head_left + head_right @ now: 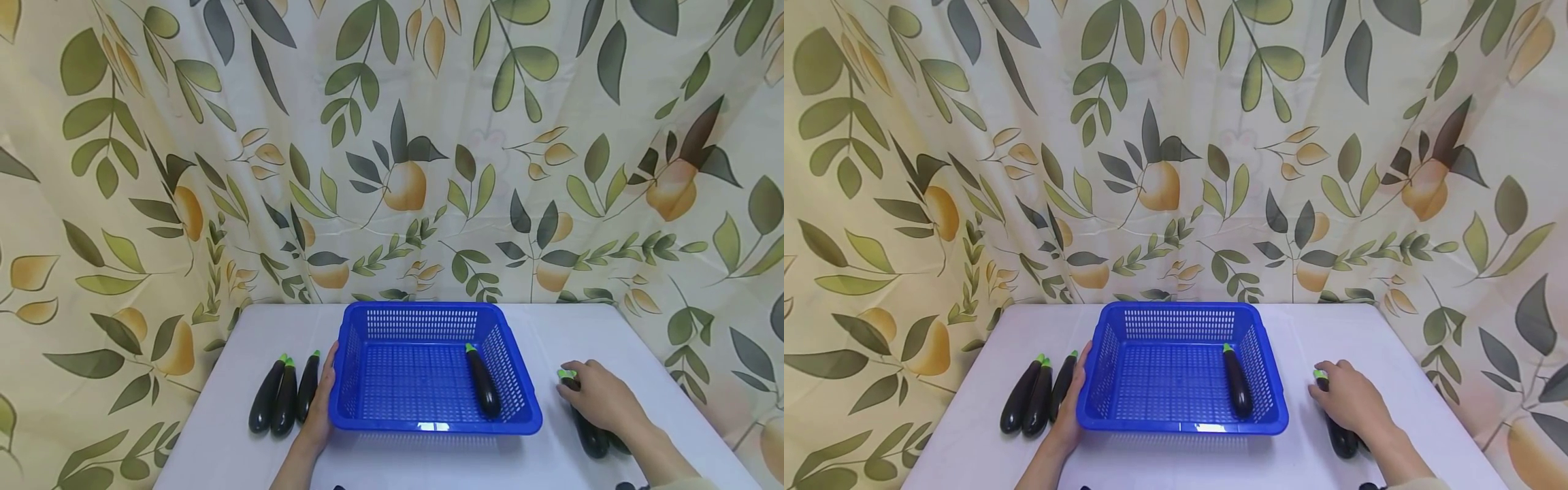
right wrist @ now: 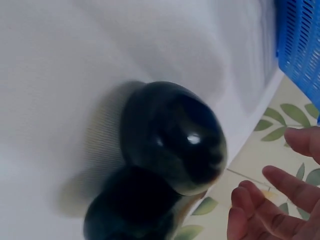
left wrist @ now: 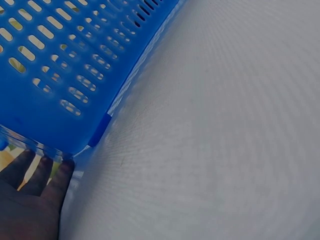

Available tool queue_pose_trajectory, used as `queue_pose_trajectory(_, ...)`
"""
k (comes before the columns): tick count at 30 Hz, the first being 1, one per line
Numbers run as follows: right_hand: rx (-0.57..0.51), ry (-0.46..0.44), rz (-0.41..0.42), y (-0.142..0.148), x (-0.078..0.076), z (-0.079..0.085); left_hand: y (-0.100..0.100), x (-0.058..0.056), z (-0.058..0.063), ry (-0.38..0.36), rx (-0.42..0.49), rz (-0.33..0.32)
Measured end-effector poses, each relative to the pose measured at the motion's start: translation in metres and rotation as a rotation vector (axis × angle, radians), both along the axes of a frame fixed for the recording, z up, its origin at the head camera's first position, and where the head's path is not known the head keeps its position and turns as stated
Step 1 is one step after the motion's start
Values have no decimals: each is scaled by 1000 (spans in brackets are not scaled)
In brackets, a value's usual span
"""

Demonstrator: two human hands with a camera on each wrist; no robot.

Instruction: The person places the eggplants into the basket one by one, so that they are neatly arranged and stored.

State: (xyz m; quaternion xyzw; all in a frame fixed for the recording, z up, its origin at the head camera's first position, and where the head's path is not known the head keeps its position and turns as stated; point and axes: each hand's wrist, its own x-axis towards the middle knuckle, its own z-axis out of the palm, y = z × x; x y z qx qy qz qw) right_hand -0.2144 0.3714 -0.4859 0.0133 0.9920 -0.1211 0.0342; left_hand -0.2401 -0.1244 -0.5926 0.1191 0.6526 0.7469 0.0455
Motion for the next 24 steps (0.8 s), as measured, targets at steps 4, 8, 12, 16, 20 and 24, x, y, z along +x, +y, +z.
queue_pose_trajectory(4, 16, -28, -22, 3, 3, -4, 0, 0, 1, 1, -1, -1)
queue_pose_trajectory(8, 22, -42, -36, 6, 5, -8, 1, 0, 1, 2, 2, -4)
queue_pose_trajectory(12, 25, -50, -47, 6, 7, -10, 1, 1, 1, -1, 2, -4)
queue_pose_trajectory(16, 32, -67, -60, 6, 9, -11, 0, 1, 1, -2, 0, -3)
queue_pose_trajectory(20, 39, -92, -74, 6, 9, -12, 0, 1, 1, -1, 0, -3)
queue_pose_trajectory(24, 44, -97, -81, 6, 9, -13, 0, 1, 1, -1, 2, -3)
